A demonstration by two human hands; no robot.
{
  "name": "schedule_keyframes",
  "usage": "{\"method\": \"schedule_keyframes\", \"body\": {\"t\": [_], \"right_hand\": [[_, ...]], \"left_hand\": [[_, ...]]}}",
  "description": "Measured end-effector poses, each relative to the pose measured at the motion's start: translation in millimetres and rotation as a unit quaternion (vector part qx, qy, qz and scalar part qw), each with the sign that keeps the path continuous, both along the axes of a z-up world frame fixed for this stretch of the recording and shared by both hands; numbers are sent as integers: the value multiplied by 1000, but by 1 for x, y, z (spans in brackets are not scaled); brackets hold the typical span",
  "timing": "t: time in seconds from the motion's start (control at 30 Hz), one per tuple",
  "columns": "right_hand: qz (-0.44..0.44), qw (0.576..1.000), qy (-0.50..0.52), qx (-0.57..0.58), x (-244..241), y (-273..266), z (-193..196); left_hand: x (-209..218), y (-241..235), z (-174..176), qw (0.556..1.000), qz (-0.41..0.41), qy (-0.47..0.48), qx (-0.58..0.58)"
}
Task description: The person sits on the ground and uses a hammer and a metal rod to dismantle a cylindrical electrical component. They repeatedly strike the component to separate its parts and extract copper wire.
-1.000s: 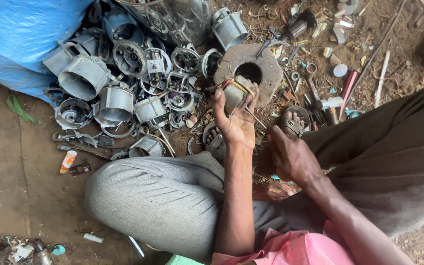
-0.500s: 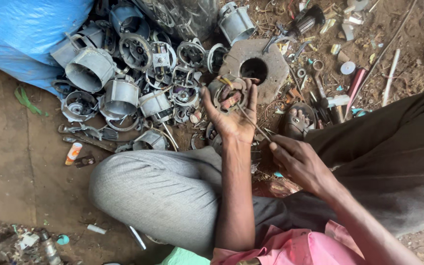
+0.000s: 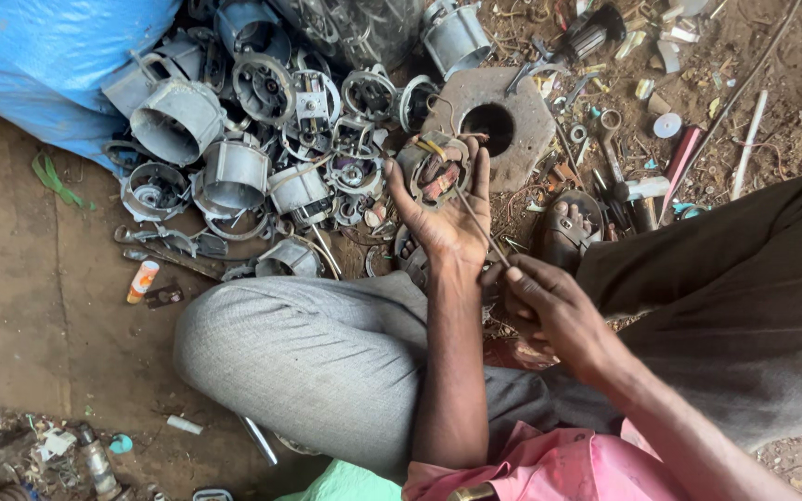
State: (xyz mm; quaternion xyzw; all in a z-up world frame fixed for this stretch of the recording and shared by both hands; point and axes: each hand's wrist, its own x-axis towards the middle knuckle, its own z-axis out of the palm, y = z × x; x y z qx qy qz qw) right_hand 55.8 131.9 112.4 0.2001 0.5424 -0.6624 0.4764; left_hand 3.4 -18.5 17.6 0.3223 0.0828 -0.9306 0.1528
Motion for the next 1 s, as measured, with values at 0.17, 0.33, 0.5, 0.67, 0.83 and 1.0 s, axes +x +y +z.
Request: {"method": "schedule_keyframes", "body": {"t": [0.17, 0.33, 0.5, 0.67, 0.83, 1.0], "right_hand": [[26, 1000, 3, 15, -6, 2, -1], [10, 999, 13, 31, -7, 1, -5], [33, 998, 12, 44, -4, 3, -1], [64, 993, 55, 78, -10, 1, 3], [119, 983, 59, 125, -13, -1, 3], [162, 954, 186, 172, -11, 2, 2]], "left_hand": [[0, -2, -4, 1000, 14, 14, 12], [1, -3, -5, 1000, 8, 6, 13], [1, -1, -4, 1000, 7, -3, -5], [-1, 0, -4, 1000, 8, 7, -15], [-2, -2, -2, 1000, 4, -8, -3], [-2, -2, -1, 999, -4, -28, -45]]}}
